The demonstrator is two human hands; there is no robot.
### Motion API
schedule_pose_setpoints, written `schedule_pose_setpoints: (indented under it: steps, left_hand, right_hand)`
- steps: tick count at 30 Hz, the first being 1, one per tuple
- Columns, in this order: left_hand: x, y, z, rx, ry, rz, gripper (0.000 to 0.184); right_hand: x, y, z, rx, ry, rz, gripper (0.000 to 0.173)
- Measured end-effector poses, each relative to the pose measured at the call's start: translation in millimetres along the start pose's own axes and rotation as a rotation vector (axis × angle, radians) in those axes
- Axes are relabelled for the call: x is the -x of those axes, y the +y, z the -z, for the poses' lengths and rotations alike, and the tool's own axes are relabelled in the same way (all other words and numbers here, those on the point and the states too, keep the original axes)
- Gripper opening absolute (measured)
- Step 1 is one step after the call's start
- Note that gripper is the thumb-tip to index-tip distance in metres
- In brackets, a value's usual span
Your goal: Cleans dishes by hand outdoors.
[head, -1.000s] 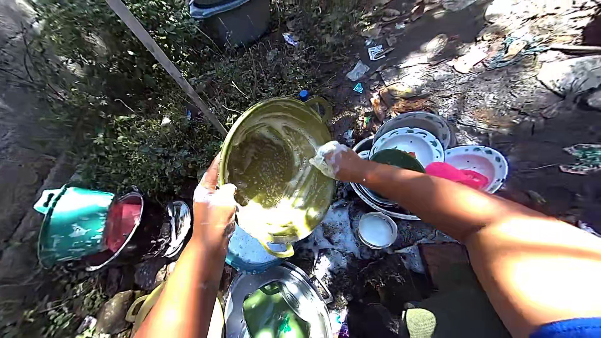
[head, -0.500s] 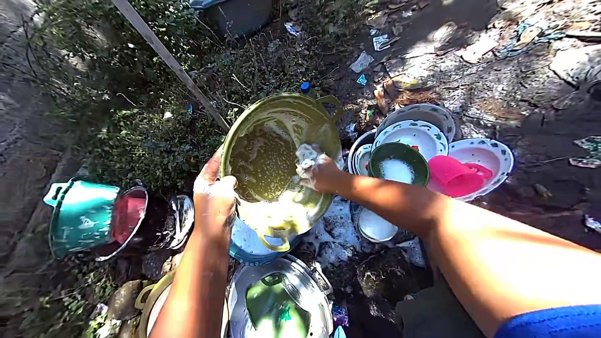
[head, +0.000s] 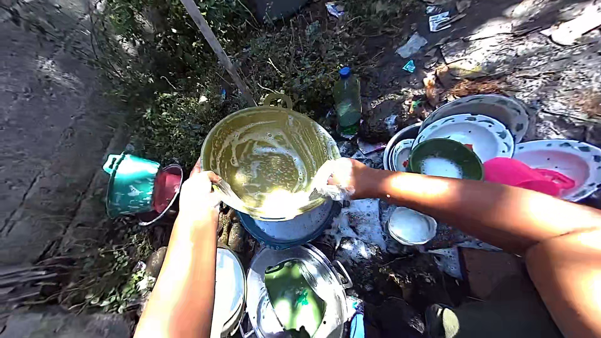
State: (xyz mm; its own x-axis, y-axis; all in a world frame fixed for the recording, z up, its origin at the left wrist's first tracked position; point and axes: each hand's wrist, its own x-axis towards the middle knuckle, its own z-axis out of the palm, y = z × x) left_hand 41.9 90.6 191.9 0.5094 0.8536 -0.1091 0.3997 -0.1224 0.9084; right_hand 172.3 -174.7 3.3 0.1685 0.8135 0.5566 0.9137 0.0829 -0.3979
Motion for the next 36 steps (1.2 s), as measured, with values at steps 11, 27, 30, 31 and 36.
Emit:
schedule_pose_setpoints:
  steps: [11, 27, 30, 31, 36]
  left_hand:
    - [19, -38, -2, -0.271, -0.229, -0.756, 0.028]
    - [65, -9, -22, -0.255, -0.099, -0.879, 0.029]
    - [53, -19, -2, 0.092, -0.044, -0.897, 0.024]
    - [54, -25, 1, 0.239, -0.024, -0.866, 0.016]
    - [59, -76, 3, 0.532, -0.127, -0.605, 0.023]
  right_hand:
    - [-78, 9, 109, 0.075, 0.666, -0.258, 0.039]
    - [-115, -64, 102, 0.026, 0.440, -0.133, 0.060]
    - [-96, -3, 124, -0.137, 0.483, -0.464, 0.033]
    - [-93, 6, 124, -0.131, 0.387, -0.709, 0.032]
    - [-21, -6, 87, -0.881, 0.646, -0.879, 0.046]
